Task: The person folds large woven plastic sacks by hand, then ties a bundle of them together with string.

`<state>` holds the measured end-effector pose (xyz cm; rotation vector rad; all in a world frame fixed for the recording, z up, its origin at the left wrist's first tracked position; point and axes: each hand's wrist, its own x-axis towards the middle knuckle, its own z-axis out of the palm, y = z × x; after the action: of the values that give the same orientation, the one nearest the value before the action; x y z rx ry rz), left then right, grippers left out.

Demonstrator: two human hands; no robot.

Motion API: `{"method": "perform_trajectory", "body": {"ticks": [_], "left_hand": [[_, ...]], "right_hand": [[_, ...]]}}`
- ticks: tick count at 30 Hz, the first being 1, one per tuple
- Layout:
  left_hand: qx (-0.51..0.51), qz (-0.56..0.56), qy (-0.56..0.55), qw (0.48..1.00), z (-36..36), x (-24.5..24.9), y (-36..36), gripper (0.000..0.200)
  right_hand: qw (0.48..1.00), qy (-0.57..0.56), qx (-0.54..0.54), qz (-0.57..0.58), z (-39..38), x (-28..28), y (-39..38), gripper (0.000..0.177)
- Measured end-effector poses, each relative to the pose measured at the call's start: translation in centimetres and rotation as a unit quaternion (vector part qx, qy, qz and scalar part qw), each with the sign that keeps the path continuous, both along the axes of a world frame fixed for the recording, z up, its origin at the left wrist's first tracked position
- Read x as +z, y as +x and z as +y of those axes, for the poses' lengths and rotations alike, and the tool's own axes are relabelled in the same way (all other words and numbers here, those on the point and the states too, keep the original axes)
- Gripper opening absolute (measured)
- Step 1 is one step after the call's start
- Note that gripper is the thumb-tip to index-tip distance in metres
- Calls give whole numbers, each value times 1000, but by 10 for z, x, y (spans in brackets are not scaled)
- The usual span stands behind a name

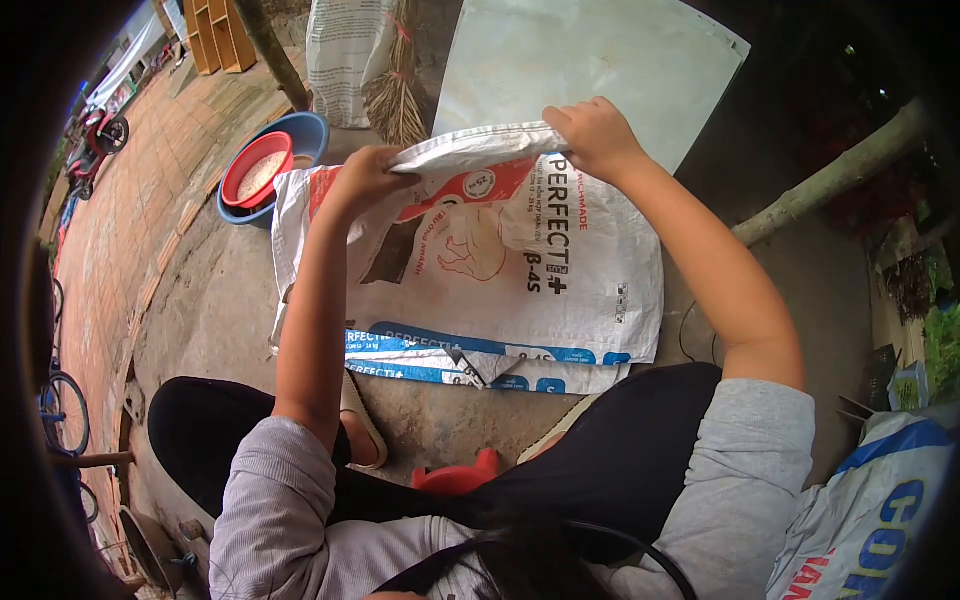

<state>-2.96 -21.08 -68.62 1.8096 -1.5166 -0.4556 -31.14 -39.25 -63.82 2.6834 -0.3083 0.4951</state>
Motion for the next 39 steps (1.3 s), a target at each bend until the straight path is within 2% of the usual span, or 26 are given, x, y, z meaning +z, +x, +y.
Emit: {"method": "perform_trajectory", "body": {"ticks": [2,3,4,6,8,9,10,12,14,16,17,18,19,20,22,23,24,26,27,28,30,31,32,34,37,39], "left_hand": [[75,-40,-6,996,4,-3,25,34],[126,-44,1,991,10,-6,39,34],[184,4,-12,983,21,-5,43,34],[298,6,-37,954,32,-30,68,37],[339,-4,-30,940,41,-76,103,40],[379,-12,-23,925,44,-88,114,44],[379,-14,-23,925,46,-90,115,44],[405,76,53,910,52,-98,108,50],[387,79,49,917,48,-110,105,50],[336,271,38,901,45,-96,86,43],[336,275,39,900,42,-103,87,43],[283,338,51,896,38,-115,91,40],[229,397,61,887,35,-123,94,37],[228,397,59,887,34,-126,95,37],[209,331,56,918,31,-124,83,32],[204,295,65,931,31,-117,76,31],[205,297,65,931,28,-112,72,31],[177,201,73,961,21,-111,69,30],[180,157,55,969,16,-114,68,31],[180,158,55,969,16,-107,61,31],[104,369,34,923,13,-89,44,31],[116,367,38,922,12,-84,36,34],[145,333,89,928,12,-82,34,35],[173,246,136,944,6,-97,30,36],[187,198,153,950,11,-120,33,35],[208,187,133,951,16,-126,39,36]], "right_hand": [[995,34,-86,-43,-18,-4,-9,20],[978,121,-166,-44,-26,-2,-17,24],[977,122,-166,-43,-42,-11,-28,24],[883,382,-246,-119,-80,-50,-59,27],[851,407,-332,6,-85,-75,-85,34],[869,356,-335,77,-84,-92,-97,42],[879,302,-336,149,-79,-112,-105,50],[858,318,-260,307,-69,-150,-113,73],[795,424,-243,358,-47,-187,-108,94],[734,473,-330,359,8,-166,-79,104],[714,479,-345,377,28,-155,-61,104],[694,484,-360,393,40,-150,-53,104],[709,518,-308,366,33,-180,-55,104],[722,549,-253,336,26,-211,-54,104],[759,555,-160,302,40,-208,-31,99],[759,554,-161,302,48,-207,-19,99],[784,529,-153,286,56,-207,-7,96],[806,504,-146,273,74,-214,13,93],[816,479,-193,260,84,-218,23,91],[825,451,-238,243,92,-222,33,88],[846,428,-244,204,111,-237,52,84],[864,406,-247,165,119,-245,65,81],[864,407,-244,166,124,-253,79,81],[866,449,-211,66,138,-269,98,75],[858,468,-209,13,168,-294,131,74],[877,419,-226,63,199,-304,136,75]]}}
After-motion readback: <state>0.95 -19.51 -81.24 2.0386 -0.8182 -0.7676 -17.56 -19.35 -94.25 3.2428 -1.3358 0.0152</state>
